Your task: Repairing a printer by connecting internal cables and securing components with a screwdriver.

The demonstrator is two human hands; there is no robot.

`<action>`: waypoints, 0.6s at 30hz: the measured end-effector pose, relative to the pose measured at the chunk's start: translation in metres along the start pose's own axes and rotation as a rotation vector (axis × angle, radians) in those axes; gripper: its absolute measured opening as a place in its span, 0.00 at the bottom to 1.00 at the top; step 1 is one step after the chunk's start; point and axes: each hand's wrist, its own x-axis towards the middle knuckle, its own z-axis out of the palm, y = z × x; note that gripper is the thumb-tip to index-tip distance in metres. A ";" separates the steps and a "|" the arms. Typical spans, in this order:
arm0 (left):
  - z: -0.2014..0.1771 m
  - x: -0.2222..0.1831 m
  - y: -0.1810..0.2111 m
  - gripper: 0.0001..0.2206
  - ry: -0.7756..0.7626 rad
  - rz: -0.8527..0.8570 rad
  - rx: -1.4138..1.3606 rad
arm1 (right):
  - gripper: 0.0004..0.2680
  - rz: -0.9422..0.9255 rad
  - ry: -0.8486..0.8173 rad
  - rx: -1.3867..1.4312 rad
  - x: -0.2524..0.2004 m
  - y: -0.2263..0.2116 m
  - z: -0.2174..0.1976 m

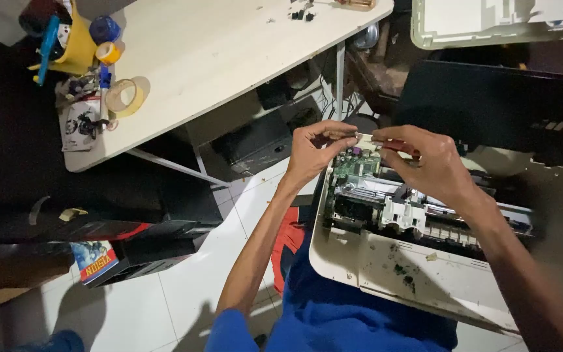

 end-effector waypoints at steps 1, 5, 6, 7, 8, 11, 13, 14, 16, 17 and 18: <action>0.000 0.001 0.000 0.10 -0.001 0.001 0.000 | 0.13 0.000 0.001 -0.001 0.000 0.003 0.000; 0.003 0.001 -0.003 0.11 -0.033 0.000 0.047 | 0.14 0.012 -0.021 0.026 -0.002 0.008 0.000; 0.003 0.001 -0.004 0.12 -0.046 0.013 0.066 | 0.14 0.009 -0.021 0.028 -0.002 0.008 0.000; 0.004 0.001 -0.003 0.12 -0.044 0.012 0.066 | 0.14 0.010 -0.023 0.029 -0.004 0.010 0.001; 0.004 0.001 -0.003 0.12 -0.046 0.005 0.070 | 0.14 -0.003 -0.016 0.018 -0.005 0.012 0.002; 0.007 -0.003 -0.007 0.12 -0.055 -0.006 0.066 | 0.13 -0.018 -0.013 -0.004 -0.007 0.013 0.001; 0.008 -0.003 -0.007 0.12 -0.058 -0.009 0.060 | 0.12 -0.026 -0.019 -0.015 -0.007 0.014 0.000; 0.008 -0.002 -0.005 0.12 -0.057 -0.004 0.069 | 0.12 -0.031 -0.019 -0.010 -0.007 0.015 0.000; 0.009 -0.003 -0.002 0.12 -0.053 0.001 0.077 | 0.12 -0.037 -0.025 -0.005 -0.009 0.017 -0.001; 0.009 -0.004 -0.001 0.12 -0.069 0.009 0.086 | 0.11 -0.042 -0.028 -0.022 -0.009 0.017 -0.001; 0.010 -0.004 0.000 0.12 -0.084 0.018 0.095 | 0.11 -0.047 -0.032 -0.040 -0.009 0.017 -0.001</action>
